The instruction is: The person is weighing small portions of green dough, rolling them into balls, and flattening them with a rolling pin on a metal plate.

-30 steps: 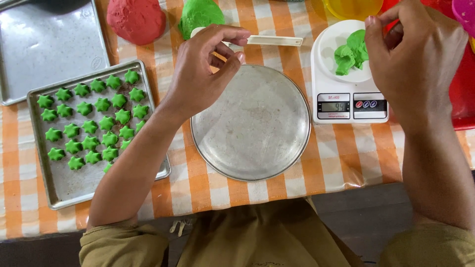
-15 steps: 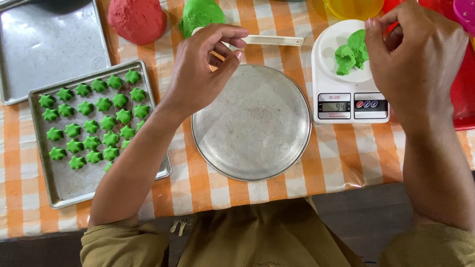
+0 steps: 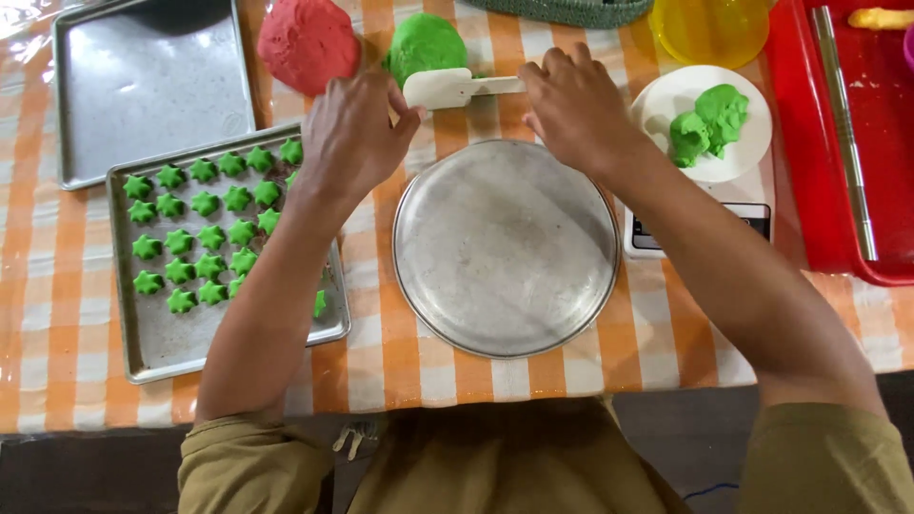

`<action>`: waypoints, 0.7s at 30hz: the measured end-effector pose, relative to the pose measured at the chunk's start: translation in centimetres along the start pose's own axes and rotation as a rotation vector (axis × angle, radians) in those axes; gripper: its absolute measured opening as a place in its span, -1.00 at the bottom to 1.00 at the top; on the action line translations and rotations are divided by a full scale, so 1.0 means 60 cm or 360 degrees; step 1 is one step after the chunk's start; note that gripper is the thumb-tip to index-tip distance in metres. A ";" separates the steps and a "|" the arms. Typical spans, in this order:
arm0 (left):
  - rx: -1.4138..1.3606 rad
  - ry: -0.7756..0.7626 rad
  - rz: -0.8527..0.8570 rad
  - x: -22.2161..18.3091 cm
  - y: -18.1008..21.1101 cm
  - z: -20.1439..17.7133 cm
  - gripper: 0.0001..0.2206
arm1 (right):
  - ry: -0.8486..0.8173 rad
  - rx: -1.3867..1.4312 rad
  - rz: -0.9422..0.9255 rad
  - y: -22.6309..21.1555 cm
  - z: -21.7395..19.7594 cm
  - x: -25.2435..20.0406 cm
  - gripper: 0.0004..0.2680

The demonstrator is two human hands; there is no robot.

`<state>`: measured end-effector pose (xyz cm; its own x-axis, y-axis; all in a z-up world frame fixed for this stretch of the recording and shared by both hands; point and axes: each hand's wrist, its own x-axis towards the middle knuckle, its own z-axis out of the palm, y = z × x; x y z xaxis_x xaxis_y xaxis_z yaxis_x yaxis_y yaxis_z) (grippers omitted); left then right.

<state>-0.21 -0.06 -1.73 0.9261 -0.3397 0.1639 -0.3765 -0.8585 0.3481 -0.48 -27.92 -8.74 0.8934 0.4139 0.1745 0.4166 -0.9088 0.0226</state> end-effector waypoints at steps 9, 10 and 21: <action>-0.0016 -0.0149 0.0075 0.001 0.008 0.012 -0.82 | 0.0177 0.0618 0.0220 0.017 -0.042 0.044 -0.86; -0.0025 -0.0163 0.0081 0.002 0.010 0.016 -0.86 | 0.0285 0.0743 0.0250 0.016 -0.063 0.039 -0.87; 0.0451 0.0223 0.0777 0.098 0.026 0.190 -0.87 | 0.0118 0.0499 0.0528 0.030 -0.056 0.035 -0.82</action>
<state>4.93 -7.78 -10.76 0.6275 -0.6848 0.3707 -0.7207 -0.6909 -0.0563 1.58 -28.84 -5.03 0.9774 0.0881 0.1920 0.1509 -0.9271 -0.3432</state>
